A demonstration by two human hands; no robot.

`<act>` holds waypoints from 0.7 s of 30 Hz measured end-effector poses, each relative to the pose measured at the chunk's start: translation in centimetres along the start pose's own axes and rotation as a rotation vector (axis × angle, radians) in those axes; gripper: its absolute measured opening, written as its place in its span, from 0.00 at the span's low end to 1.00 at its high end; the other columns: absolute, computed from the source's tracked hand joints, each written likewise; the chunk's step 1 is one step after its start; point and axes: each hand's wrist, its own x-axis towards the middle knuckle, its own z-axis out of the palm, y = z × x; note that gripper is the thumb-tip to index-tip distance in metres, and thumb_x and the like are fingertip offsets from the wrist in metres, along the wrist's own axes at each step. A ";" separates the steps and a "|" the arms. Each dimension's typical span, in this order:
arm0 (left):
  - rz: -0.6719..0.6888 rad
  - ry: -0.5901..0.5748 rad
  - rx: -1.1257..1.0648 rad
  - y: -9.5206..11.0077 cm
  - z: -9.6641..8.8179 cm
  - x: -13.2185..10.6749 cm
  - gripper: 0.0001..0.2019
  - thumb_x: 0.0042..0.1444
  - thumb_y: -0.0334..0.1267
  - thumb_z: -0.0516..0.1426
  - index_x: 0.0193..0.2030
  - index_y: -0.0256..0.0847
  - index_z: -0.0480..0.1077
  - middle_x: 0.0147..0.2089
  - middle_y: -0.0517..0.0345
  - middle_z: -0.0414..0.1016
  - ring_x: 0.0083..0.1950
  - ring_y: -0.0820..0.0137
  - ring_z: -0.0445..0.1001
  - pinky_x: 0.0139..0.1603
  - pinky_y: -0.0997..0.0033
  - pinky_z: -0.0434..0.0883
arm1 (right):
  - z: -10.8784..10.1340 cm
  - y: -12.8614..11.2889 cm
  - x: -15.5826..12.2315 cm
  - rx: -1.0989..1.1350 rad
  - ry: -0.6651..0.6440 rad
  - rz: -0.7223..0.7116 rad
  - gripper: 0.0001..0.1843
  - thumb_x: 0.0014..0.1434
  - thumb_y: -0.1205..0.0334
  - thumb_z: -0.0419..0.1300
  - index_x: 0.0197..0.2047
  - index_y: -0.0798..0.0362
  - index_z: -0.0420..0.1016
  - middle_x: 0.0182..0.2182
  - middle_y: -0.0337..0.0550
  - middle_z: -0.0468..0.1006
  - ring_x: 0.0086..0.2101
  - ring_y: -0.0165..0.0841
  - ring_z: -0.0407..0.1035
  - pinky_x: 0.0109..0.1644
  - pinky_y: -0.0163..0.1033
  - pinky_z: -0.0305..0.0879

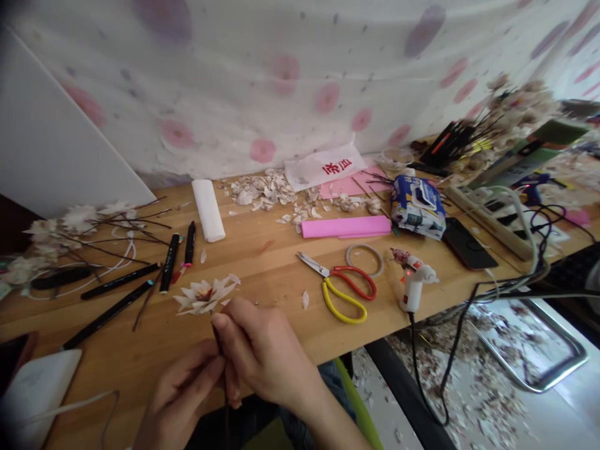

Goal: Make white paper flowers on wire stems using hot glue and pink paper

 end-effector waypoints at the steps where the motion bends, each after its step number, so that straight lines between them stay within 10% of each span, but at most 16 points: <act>1: -0.021 0.001 -0.026 0.1 0.0 0.0 0.17 0.55 0.54 0.68 0.33 0.40 0.81 0.24 0.58 0.78 0.26 0.70 0.76 0.30 0.73 0.74 | -0.1 0.2 0.0 -0.035 0.029 -0.041 0.20 0.75 0.52 0.47 0.31 0.49 0.59 0.22 0.31 0.62 0.23 0.26 0.58 0.28 0.33 0.53; 7: -0.042 0.041 -0.102 0.4 0.3 -0.2 0.17 0.52 0.52 0.70 0.34 0.38 0.80 0.22 0.59 0.78 0.24 0.72 0.76 0.28 0.75 0.73 | -0.8 1.2 -0.5 -0.014 0.479 -0.277 0.22 0.74 0.50 0.50 0.30 0.49 0.68 0.33 0.42 0.70 0.37 0.35 0.67 0.38 0.39 0.59; 11: -0.061 0.047 -0.093 0.4 0.3 -0.2 0.18 0.50 0.53 0.71 0.32 0.38 0.80 0.23 0.58 0.77 0.24 0.72 0.75 0.27 0.75 0.73 | -0.3 0.5 -1.0 0.446 0.392 -0.187 0.25 0.72 0.42 0.50 0.28 0.48 0.65 0.33 0.47 0.78 0.28 0.35 0.70 0.25 0.36 0.53; 15: -0.054 0.054 -0.088 0.1 0.1 -0.2 0.17 0.52 0.53 0.70 0.33 0.39 0.81 0.23 0.58 0.77 0.24 0.72 0.74 0.27 0.76 0.73 | -0.5 0.8 -0.6 0.301 0.240 -0.116 0.25 0.74 0.44 0.50 0.29 0.50 0.66 0.21 0.41 0.76 0.22 0.30 0.67 0.25 0.35 0.58; 21: 0.003 0.151 -0.021 -0.3 0.0 0.4 0.18 0.52 0.54 0.70 0.36 0.39 0.81 0.24 0.60 0.77 0.26 0.72 0.75 0.29 0.76 0.75 | -5.0 4.0 0.5 0.416 0.668 0.026 0.25 0.61 0.41 0.67 0.25 0.52 0.68 0.14 0.34 0.72 0.14 0.24 0.62 0.17 0.27 0.57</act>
